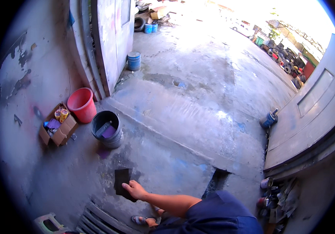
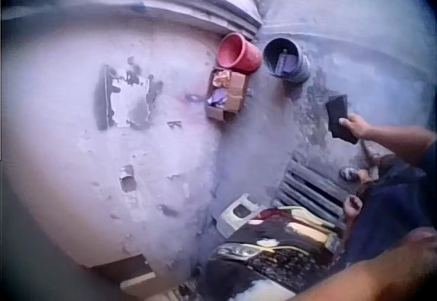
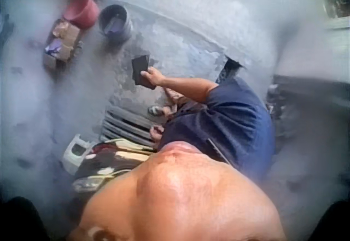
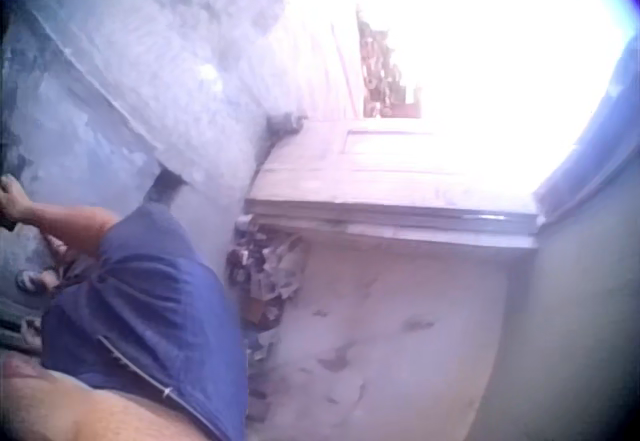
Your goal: The person sands the hood of a car using a sanding block and a cloth. They repeatedly rub the surface, focusing on the edges and the area around the license plate. The person also wipes the hood with a purple cloth.
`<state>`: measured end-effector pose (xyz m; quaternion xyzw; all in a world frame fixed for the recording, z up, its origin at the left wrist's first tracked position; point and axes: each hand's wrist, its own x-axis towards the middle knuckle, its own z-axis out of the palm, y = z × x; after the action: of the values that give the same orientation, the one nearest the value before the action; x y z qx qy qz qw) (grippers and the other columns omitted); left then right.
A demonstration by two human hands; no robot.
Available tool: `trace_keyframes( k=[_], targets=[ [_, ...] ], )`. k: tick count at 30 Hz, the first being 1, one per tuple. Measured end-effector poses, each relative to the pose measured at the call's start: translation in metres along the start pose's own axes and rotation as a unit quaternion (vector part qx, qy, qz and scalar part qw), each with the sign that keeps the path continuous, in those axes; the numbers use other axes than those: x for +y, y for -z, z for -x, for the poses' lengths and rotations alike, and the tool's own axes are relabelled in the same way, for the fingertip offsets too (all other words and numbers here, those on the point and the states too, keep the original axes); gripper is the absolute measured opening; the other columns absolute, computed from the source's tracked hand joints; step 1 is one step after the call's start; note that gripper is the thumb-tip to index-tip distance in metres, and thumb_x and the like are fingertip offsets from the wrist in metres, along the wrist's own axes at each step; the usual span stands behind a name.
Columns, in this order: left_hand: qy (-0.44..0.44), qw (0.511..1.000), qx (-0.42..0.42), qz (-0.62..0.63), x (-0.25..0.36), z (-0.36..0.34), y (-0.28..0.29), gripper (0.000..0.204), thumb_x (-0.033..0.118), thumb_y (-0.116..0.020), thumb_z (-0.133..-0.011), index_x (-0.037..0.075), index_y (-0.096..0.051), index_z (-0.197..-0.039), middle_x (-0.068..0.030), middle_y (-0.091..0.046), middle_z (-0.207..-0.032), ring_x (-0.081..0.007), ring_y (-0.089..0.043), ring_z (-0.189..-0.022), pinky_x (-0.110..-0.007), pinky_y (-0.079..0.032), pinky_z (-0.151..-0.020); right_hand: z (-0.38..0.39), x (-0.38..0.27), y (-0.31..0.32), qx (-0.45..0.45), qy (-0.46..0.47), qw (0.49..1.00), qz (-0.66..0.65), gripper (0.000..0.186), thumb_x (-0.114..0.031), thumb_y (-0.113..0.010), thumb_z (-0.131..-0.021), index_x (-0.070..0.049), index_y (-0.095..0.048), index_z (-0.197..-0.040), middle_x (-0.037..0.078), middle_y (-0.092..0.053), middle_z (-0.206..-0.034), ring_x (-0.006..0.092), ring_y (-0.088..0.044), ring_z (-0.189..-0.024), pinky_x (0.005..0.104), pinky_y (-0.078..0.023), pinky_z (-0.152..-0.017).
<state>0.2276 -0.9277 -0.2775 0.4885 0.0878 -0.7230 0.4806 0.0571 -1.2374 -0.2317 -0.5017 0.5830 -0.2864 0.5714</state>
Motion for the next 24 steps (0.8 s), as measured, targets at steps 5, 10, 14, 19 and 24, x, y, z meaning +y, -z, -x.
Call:
trace_keyframes(
  k=[5,10,14,19,24],
  targets=[
    [0.014,0.994,-0.024,0.102,-0.098,-0.053,0.088,0.036,0.038,-0.046,-0.095,0.006,-0.062,-0.099,-0.0093,-0.062,-0.075,-0.0246,-0.060,-0.064,-0.037,-0.051,-0.057,0.013,0.063,0.001,0.021,-0.141,0.987,0.080,0.054,-0.052,-0.057,-0.092,0.001,-0.065,-0.091,0.009,-0.062,-0.075,0.0164,-0.056,-0.071,0.0347,-0.046,-0.064],
    [0.039,0.984,0.107,0.135,-0.101,-0.023,0.046,0.025,0.030,-0.056,-0.094,0.007,-0.063,-0.099,-0.0079,-0.066,-0.081,-0.0190,-0.063,-0.067,-0.031,-0.051,-0.059,0.057,0.156,-0.005,-0.072,-0.281,0.957,0.006,0.032,-0.040,-0.061,-0.095,-0.009,-0.056,-0.089,-0.001,-0.055,-0.075,0.0085,-0.049,-0.071,0.0278,-0.043,-0.065],
    [0.055,0.980,0.178,0.071,-0.137,-0.043,0.051,0.021,0.026,-0.058,-0.093,0.005,-0.061,-0.097,-0.0059,-0.062,-0.077,-0.0152,-0.061,-0.063,-0.025,-0.047,-0.052,0.077,0.213,-0.013,-0.080,-0.301,0.950,-0.018,0.025,-0.031,-0.057,-0.099,-0.008,-0.059,-0.090,-0.001,-0.059,-0.083,0.0086,-0.052,-0.076,0.0273,-0.045,-0.070],
    [-0.084,0.955,0.268,-0.098,-0.168,-0.077,0.091,0.018,0.021,-0.058,-0.094,0.004,-0.061,-0.092,-0.0026,-0.060,-0.073,-0.0100,-0.059,-0.063,-0.023,-0.045,-0.054,0.088,0.276,-0.028,-0.104,-0.319,0.942,0.002,0.026,-0.031,-0.055,-0.100,-0.006,-0.061,-0.098,0.001,-0.065,-0.093,0.0111,-0.059,-0.085,0.0285,-0.047,-0.079],
    [-0.152,0.819,0.421,-0.360,-0.144,-0.119,0.179,0.021,0.025,-0.064,-0.091,0.004,-0.062,-0.089,-0.0142,-0.064,-0.072,-0.0301,-0.065,-0.067,-0.038,-0.050,-0.061,0.082,0.306,-0.065,-0.160,-0.262,0.943,0.126,0.036,-0.031,-0.051,-0.101,0.000,-0.059,-0.118,0.005,-0.064,-0.106,0.0141,-0.059,-0.094,0.0281,-0.046,-0.087]
  ],
)
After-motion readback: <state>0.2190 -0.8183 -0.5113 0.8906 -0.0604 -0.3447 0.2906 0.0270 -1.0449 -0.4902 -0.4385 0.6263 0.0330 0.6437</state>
